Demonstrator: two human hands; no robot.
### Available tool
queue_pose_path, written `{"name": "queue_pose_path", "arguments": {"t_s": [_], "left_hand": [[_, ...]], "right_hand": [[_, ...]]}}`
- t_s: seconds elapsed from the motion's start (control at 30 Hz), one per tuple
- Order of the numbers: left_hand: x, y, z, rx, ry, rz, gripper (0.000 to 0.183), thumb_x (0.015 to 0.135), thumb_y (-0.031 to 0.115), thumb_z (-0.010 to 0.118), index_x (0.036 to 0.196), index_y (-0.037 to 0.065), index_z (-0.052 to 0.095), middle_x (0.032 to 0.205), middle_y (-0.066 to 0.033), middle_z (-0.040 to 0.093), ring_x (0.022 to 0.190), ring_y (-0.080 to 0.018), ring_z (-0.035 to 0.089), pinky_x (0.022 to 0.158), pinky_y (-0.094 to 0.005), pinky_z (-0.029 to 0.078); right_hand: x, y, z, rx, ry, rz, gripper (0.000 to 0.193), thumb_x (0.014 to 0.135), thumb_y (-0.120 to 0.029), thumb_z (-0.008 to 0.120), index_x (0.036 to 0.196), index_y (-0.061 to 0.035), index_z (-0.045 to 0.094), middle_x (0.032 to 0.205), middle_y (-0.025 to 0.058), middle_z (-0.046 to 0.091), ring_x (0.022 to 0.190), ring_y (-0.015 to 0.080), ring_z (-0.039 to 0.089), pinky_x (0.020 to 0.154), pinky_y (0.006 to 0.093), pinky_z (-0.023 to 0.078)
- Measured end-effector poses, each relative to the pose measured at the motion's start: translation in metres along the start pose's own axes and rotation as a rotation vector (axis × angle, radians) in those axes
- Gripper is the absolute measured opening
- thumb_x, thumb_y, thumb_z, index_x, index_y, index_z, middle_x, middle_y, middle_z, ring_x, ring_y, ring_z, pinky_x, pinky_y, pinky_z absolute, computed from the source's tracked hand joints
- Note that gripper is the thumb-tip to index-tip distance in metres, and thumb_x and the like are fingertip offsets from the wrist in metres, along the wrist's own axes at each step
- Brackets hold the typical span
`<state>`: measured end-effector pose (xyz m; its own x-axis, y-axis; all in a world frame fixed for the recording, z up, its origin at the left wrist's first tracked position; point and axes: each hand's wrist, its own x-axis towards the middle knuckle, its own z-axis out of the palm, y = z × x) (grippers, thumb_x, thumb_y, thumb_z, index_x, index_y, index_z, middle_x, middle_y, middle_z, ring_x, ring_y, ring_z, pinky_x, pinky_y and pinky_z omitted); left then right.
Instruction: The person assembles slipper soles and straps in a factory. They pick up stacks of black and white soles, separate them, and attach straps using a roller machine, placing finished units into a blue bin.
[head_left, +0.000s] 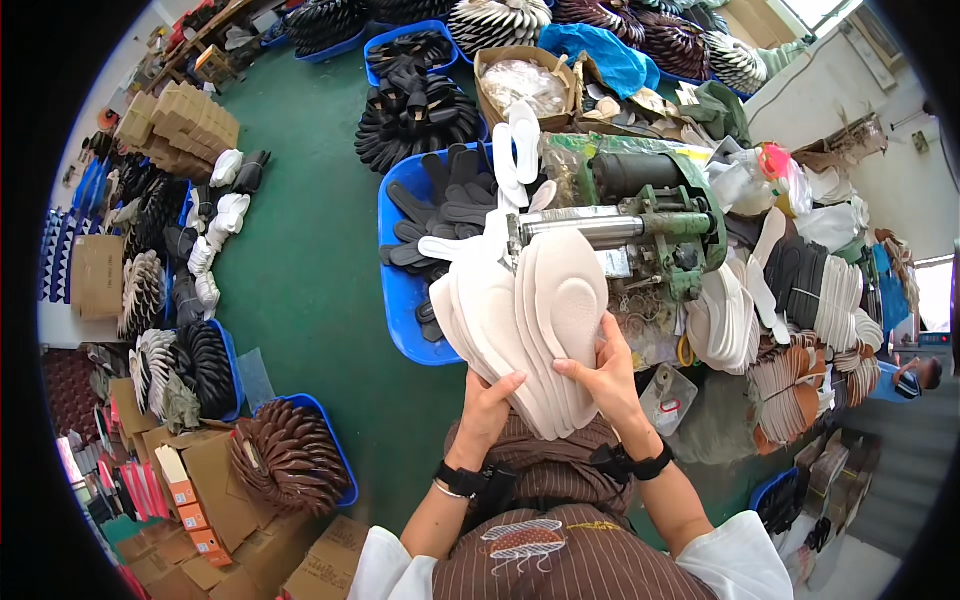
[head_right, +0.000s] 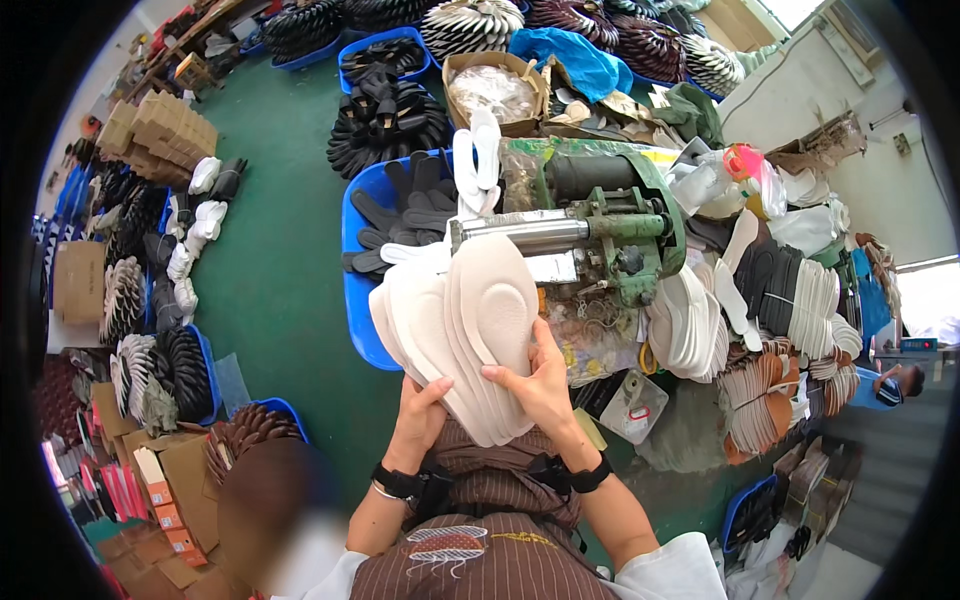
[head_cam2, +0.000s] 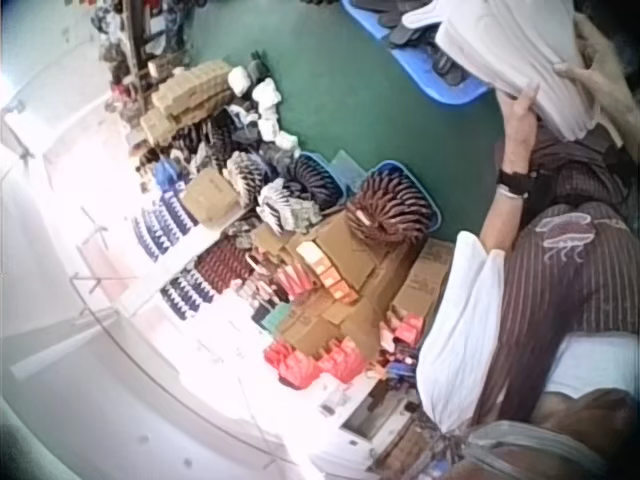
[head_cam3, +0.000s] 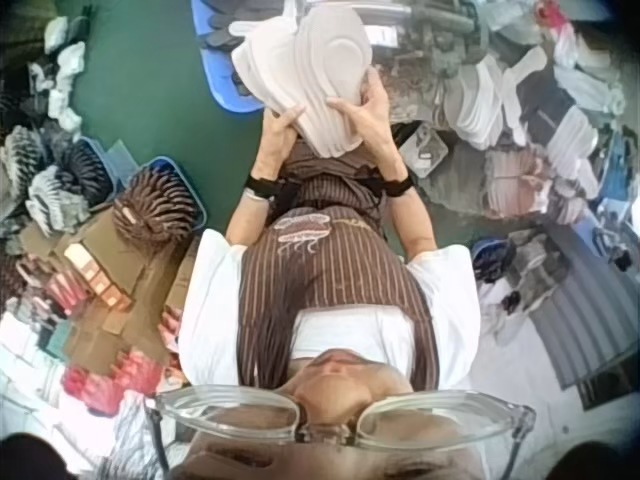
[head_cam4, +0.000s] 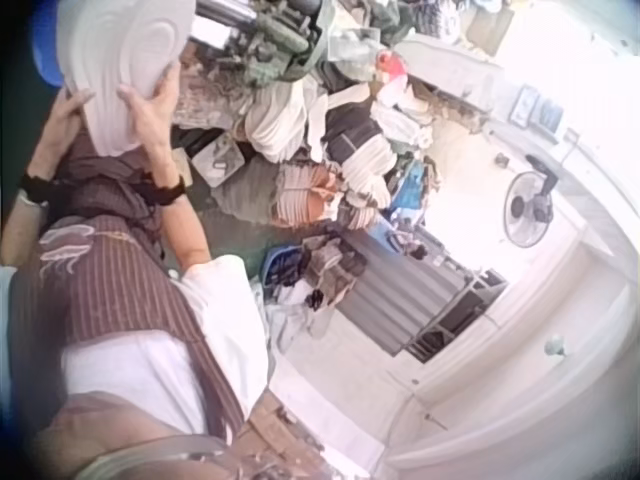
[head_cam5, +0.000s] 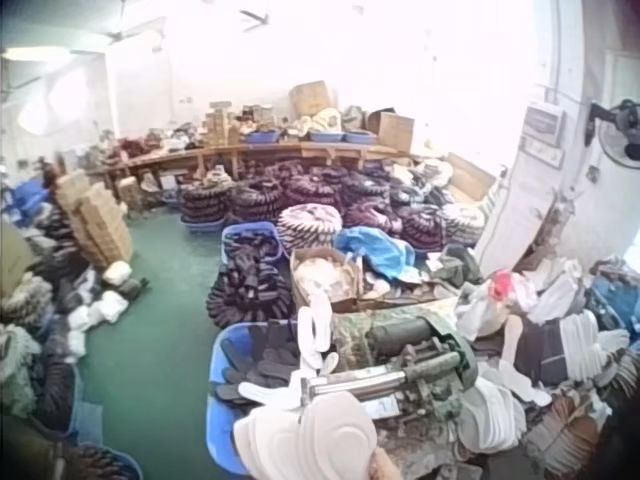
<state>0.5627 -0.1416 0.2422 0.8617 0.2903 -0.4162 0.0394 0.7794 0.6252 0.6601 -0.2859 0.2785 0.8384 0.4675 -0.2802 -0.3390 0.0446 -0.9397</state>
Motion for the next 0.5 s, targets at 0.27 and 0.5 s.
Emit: {"name": "queue_pose_path", "arguments": {"t_s": [0.27, 0.5], "left_hand": [[-0.003, 0.015, -0.061, -0.011, 0.029, 0.056, 0.086, 0.076, 0.033, 0.076, 0.139, -0.006, 0.033, 0.126, -0.0179, 0.057, 0.112, -0.0283, 0.060, 0.095, -0.0396, 0.052], [0.003, 0.027, -0.059, -0.138, -0.258, -0.056, 0.099, 0.072, 0.043, 0.079, 0.144, -0.004, 0.030, 0.131, -0.0253, 0.052, 0.113, -0.0333, 0.059, 0.094, -0.0427, 0.053]], "right_hand": [[-0.007, 0.047, -0.058, 0.061, 0.098, 0.016, 0.048, 0.082, 0.006, 0.067, 0.127, -0.0006, 0.051, 0.120, 0.0064, 0.063, 0.110, 0.0159, 0.058, 0.098, 0.0315, 0.044], [0.047, 0.045, -0.062, -0.081, 0.179, -0.152, 0.041, 0.082, 0.001, 0.069, 0.121, 0.0035, 0.054, 0.118, 0.0097, 0.063, 0.107, 0.0164, 0.058, 0.094, 0.0324, 0.046]]}}
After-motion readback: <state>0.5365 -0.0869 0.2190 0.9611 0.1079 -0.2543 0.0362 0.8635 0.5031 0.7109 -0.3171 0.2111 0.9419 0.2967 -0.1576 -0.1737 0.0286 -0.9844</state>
